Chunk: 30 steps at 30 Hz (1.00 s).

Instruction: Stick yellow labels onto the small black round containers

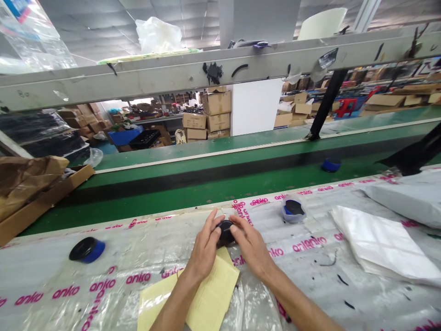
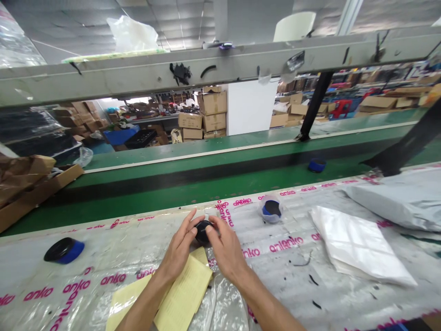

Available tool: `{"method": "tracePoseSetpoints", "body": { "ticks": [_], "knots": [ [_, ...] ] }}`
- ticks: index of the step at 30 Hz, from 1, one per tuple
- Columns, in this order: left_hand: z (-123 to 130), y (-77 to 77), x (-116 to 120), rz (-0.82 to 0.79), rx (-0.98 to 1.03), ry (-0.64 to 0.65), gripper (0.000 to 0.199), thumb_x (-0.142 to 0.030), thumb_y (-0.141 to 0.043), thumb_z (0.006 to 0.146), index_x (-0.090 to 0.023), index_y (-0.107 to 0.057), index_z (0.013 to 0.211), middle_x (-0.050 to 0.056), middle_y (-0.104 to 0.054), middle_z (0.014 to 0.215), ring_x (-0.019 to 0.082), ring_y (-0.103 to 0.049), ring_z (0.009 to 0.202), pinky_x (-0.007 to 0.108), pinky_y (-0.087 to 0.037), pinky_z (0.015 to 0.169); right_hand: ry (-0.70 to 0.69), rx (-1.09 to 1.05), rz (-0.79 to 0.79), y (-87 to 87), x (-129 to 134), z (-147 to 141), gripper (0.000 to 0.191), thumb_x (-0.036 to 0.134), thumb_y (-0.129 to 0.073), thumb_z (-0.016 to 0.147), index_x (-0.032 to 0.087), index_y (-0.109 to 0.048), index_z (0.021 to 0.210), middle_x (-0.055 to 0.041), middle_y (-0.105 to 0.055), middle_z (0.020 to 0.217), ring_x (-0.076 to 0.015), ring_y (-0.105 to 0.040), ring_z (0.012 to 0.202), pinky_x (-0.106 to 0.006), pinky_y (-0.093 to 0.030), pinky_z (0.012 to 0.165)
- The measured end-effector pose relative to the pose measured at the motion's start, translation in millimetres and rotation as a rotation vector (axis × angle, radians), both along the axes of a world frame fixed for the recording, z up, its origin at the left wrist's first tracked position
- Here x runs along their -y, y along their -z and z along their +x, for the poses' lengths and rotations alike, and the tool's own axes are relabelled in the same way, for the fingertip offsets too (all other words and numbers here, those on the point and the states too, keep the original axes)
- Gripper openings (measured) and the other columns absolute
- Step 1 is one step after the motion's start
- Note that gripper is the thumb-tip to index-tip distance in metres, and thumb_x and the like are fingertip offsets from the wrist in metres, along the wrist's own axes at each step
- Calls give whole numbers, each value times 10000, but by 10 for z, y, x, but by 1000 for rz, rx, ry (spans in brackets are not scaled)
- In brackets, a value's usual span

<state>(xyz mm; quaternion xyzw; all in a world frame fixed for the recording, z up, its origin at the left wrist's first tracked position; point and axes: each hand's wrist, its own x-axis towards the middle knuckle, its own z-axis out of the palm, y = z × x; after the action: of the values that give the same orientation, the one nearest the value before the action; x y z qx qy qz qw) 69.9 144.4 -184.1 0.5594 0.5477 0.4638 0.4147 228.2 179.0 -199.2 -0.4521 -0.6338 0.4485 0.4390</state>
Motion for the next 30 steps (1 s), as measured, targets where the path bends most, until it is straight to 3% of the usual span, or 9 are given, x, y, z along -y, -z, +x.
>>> {"method": "tracePoseSetpoints", "body": {
  "ticks": [3,6,9,12,16,23,28,30],
  "knots": [
    [2,-39,21,5,1,12,530,-512,-386,1032,-316,-302,1517,37,-496,1477,232,-430,1377,429,-288,1196,-42,133,205,-18,67,-46,552,270,-714,771,280,-583,1307,-46,-640,1308,-291,-582,1191,-435,-459,1033],
    [-6,-64,32,21,-25,-11,566,-584,-357,1021,-325,-290,1520,34,-443,1518,240,-363,1422,451,-206,1228,6,256,349,-45,96,-67,596,205,-705,757,237,-546,1330,-84,-630,1315,-294,-567,1211,-439,-460,1037],
    [-23,-75,32,20,-46,-92,570,-623,-356,1005,-347,-317,1502,24,-390,1551,252,-306,1451,490,-177,1230,146,325,342,-119,73,36,575,275,-682,813,193,-508,1355,-131,-634,1296,-315,-582,1191,-460,-486,1000],
    [-27,-84,33,-10,-86,-127,564,-642,-385,988,-342,-378,1466,37,-448,1508,267,-342,1428,525,-205,1213,283,447,330,-186,7,257,529,354,-653,859,181,-508,1337,-148,-656,1246,-340,-612,1140,-478,-510,945],
    [-10,-62,32,-38,-155,-109,560,-653,-375,982,-342,-394,1447,40,-454,1502,274,-358,1415,538,-244,1193,382,601,283,-127,-148,520,507,403,-611,896,171,-502,1333,-159,-673,1193,-365,-630,1107,-493,-513,908],
    [-19,-36,60,-59,-204,-117,559,-662,-381,969,-341,-418,1424,31,-449,1508,270,-383,1401,525,-279,1184,402,624,269,97,-162,644,537,366,-589,910,149,-439,1378,-174,-604,1342,-341,-605,1200,-480,-523,952],
    [-44,-120,85,-57,-182,-172,562,-679,-386,954,-341,-443,1400,22,-466,1496,274,-414,1383,530,-317,1172,444,657,482,81,-40,707,411,324,-489,981,151,-498,1353,-163,-521,1440,-332,-496,1312,-513,-497,1022],
    [-61,-130,118,-50,-197,-180,569,-691,-399,941,-340,-464,1384,17,-487,1479,289,-423,1377,541,-332,1167,396,705,558,28,-35,679,439,239,-513,961,148,-486,1389,-145,-536,1434,-332,-483,1312,-520,-463,1070]
  ]
}}
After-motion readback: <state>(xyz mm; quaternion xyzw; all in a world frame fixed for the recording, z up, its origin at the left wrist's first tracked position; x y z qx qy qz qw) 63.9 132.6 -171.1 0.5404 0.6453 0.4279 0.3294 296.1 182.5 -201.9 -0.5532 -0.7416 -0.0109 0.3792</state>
